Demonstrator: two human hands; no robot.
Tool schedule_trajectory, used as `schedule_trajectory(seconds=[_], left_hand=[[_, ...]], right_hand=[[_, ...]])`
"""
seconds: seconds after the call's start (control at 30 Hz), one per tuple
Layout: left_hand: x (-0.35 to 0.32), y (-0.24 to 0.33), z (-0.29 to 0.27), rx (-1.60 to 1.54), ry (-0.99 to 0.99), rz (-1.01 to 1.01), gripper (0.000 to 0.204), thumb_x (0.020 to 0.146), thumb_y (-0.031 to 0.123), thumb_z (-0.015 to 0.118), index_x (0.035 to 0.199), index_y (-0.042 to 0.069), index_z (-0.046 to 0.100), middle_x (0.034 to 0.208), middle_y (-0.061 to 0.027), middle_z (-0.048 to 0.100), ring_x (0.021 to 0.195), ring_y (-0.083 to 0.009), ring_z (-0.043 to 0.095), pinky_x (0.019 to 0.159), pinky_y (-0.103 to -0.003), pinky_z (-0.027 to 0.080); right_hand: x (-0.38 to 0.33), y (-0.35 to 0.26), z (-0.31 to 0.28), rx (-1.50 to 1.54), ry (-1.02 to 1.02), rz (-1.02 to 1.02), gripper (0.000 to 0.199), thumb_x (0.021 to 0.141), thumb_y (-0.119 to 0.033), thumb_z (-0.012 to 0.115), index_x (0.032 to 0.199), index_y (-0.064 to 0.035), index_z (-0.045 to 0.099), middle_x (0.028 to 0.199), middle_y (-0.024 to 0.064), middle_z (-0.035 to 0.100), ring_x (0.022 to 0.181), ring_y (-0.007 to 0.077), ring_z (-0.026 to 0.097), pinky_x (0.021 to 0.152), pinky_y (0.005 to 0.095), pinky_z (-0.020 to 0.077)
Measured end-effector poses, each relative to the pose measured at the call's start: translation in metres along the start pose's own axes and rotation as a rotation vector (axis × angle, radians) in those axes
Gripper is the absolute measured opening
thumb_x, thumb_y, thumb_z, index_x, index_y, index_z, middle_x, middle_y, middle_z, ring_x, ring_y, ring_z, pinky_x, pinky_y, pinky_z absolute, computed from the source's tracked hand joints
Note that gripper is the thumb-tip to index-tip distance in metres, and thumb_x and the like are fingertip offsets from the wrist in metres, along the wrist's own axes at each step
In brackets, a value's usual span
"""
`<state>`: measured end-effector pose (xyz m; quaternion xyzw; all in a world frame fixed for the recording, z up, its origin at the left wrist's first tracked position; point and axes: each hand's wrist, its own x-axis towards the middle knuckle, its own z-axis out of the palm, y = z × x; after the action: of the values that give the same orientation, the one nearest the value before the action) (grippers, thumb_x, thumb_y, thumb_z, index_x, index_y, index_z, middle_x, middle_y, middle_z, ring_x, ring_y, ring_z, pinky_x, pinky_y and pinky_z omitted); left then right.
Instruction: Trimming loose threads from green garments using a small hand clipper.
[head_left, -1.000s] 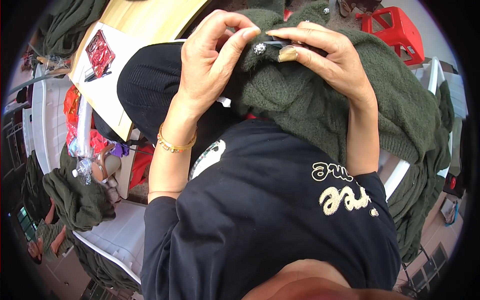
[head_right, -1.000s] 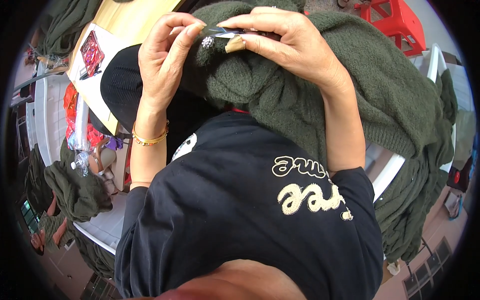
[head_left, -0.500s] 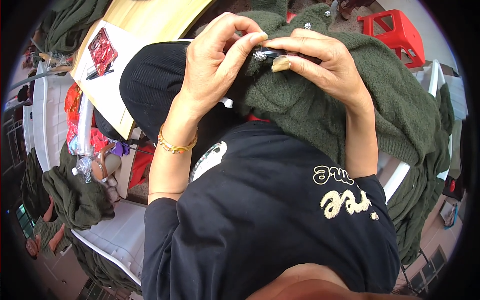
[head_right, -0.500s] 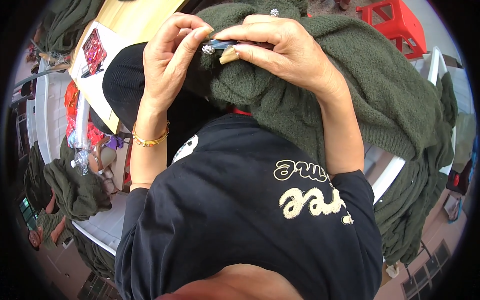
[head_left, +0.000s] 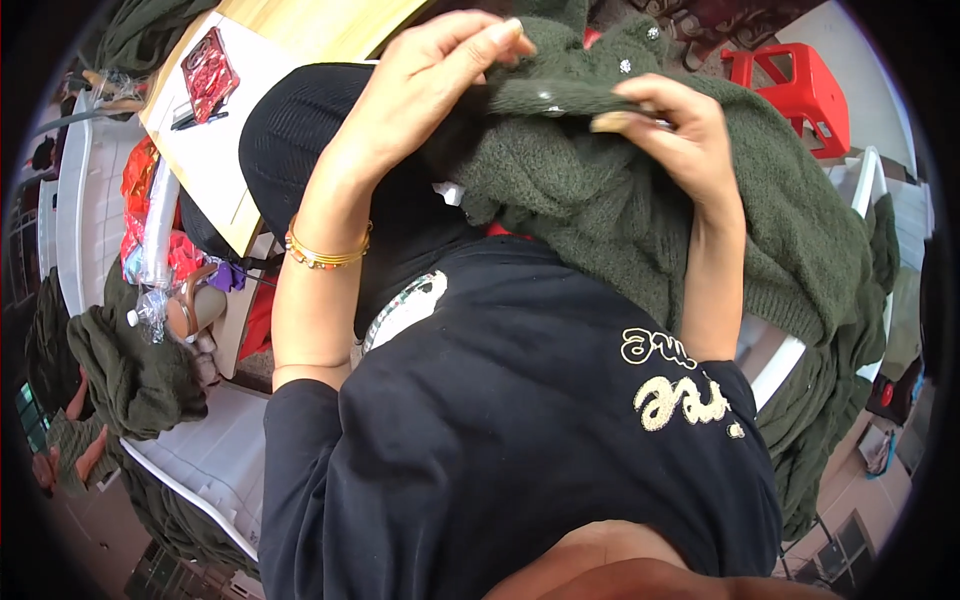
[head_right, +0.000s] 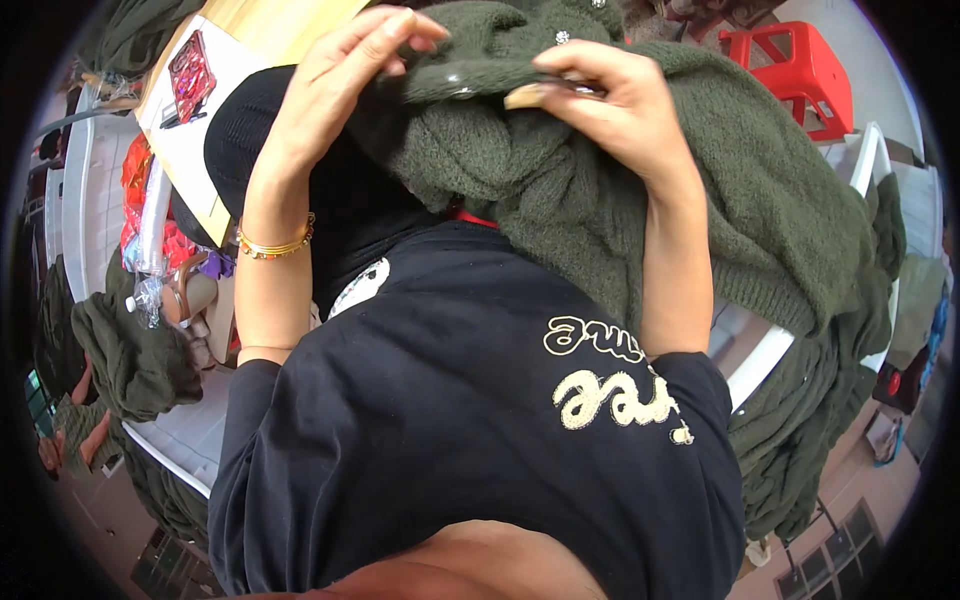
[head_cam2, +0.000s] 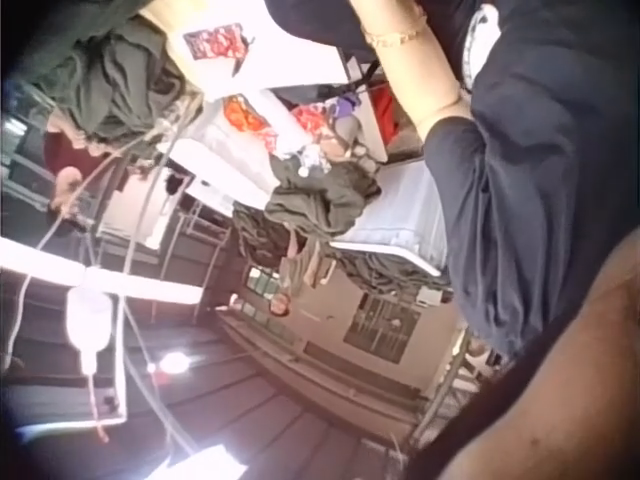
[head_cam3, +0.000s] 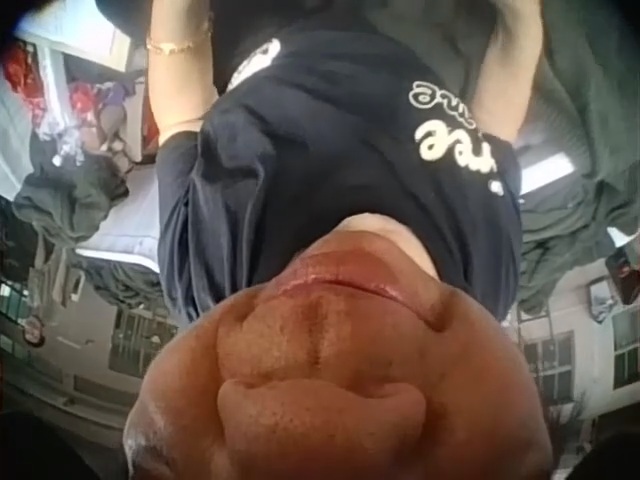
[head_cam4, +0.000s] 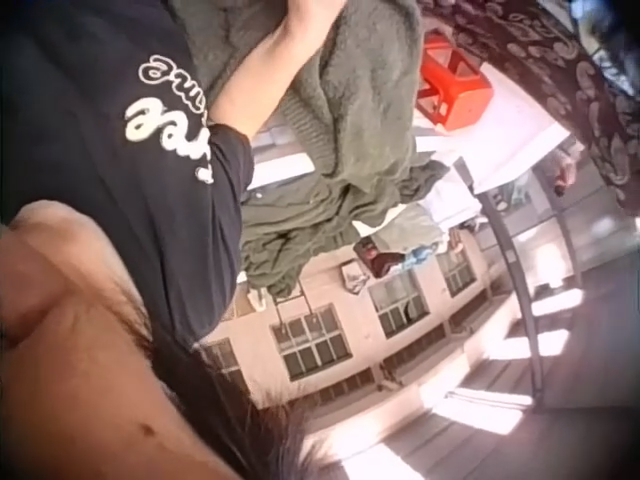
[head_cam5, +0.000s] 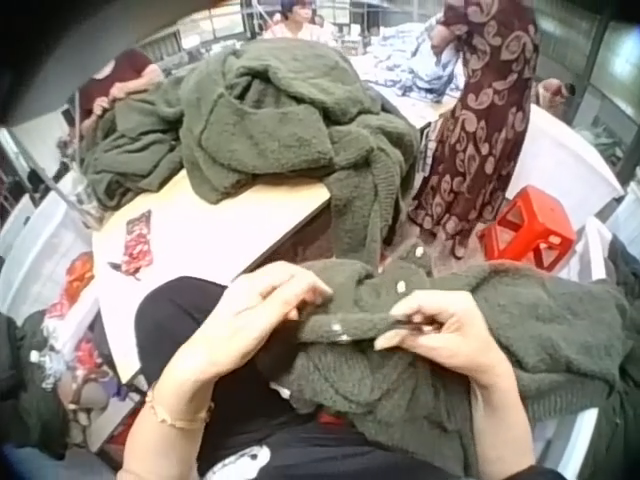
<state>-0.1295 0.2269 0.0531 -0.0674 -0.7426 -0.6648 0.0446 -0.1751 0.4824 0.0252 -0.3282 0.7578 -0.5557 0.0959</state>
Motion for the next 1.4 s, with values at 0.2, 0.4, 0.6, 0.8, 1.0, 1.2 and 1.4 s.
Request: schedule_trajectory(seconds=[0.2, 0.4, 0.6, 0.8, 1.0, 1.2, 1.4], left_hand=[[0.01, -0.012, -0.021, 0.551, -0.125, 0.253, 0.039, 0.096, 0.032, 0.051, 0.091, -0.004, 0.063, 0.084, -0.0123, 0.061, 0.08, -0.0257, 0.058, 0.077, -0.034, 0.044], [-0.004, 0.001, -0.018, 0.325, -0.101, 0.046, 0.04, 0.097, 0.037, 0.051, 0.082, 0.0, 0.054, 0.069, 0.0006, 0.045, 0.067, -0.0083, 0.043, 0.065, -0.025, 0.037], [0.003, 0.015, -0.006, 0.128, -0.197, 0.042, 0.031, 0.09, 0.034, 0.063, 0.082, 0.005, 0.057, 0.07, 0.0056, 0.045, 0.066, -0.0036, 0.04, 0.058, -0.023, 0.035], [-0.013, 0.03, 0.008, 0.44, -0.299, 0.413, 0.038, 0.079, 0.012, 0.074, 0.112, 0.001, 0.061, 0.102, -0.0092, 0.063, 0.089, -0.0164, 0.06, 0.08, -0.028, 0.046], [-0.034, 0.044, -0.02, 0.258, -0.025, 0.098, 0.012, 0.086, 0.001, 0.063, 0.097, -0.003, 0.066, 0.079, -0.0018, 0.059, 0.072, -0.0079, 0.052, 0.064, -0.022, 0.04], [-0.055, 0.043, -0.067, 0.289, 0.182, 0.148, 0.01, 0.088, -0.001, 0.063, 0.097, -0.003, 0.066, 0.08, 0.0021, 0.054, 0.073, -0.0053, 0.047, 0.065, -0.019, 0.036], [-0.073, 0.037, -0.059, 0.44, 0.128, 0.17, 0.012, 0.085, -0.001, 0.063, 0.097, 0.0, 0.066, 0.085, -0.0047, 0.063, 0.078, -0.0147, 0.058, 0.074, -0.027, 0.047]], right_hand=[[-0.011, -0.017, -0.035, 0.331, 0.275, 0.004, 0.021, 0.086, -0.01, 0.068, 0.103, 0.0003, 0.062, 0.08, -0.0023, 0.06, 0.065, 0.0026, 0.051, 0.061, 0.0164, 0.0391], [-0.017, 0.009, -0.043, 0.546, 0.368, 0.02, 0.029, 0.085, -0.016, 0.071, 0.108, -0.001, 0.061, 0.071, -0.0071, 0.048, 0.053, 0.0004, 0.032, 0.048, 0.0174, 0.0235], [-0.028, 0.008, -0.06, 0.506, 0.399, 0.038, 0.026, 0.087, -0.015, 0.068, 0.107, 0.0007, 0.062, 0.082, -0.002, 0.059, 0.056, -0.0016, 0.038, 0.048, 0.0144, 0.0253], [-0.01, -0.037, -0.001, 0.165, -0.005, -0.16, 0.032, 0.082, -0.009, 0.068, 0.111, 0.002, 0.062, 0.094, 0.0027, 0.063, 0.07, 0.0045, 0.046, 0.062, 0.0213, 0.0386], [-0.014, -0.031, -0.036, -0.073, 0.24, 0.131, 0.055, 0.075, 0.001, 0.068, 0.128, -0.0057, 0.058, 0.068, -0.0086, 0.026, 0.06, 0.0024, 0.028, 0.054, 0.0196, 0.0262], [-0.02, 0.0, -0.056, -0.174, 0.269, 0.156, 0.053, 0.079, -0.005, 0.068, 0.131, -0.0068, 0.055, 0.068, -0.008, 0.026, 0.061, 0.0031, 0.029, 0.054, 0.0204, 0.0265], [0.001, 0.015, -0.049, -0.325, 0.156, 0.126, 0.046, 0.084, -0.009, 0.063, 0.13, -0.0073, 0.055, 0.068, -0.0055, 0.039, 0.065, 0.0053, 0.039, 0.058, 0.0224, 0.0341]])
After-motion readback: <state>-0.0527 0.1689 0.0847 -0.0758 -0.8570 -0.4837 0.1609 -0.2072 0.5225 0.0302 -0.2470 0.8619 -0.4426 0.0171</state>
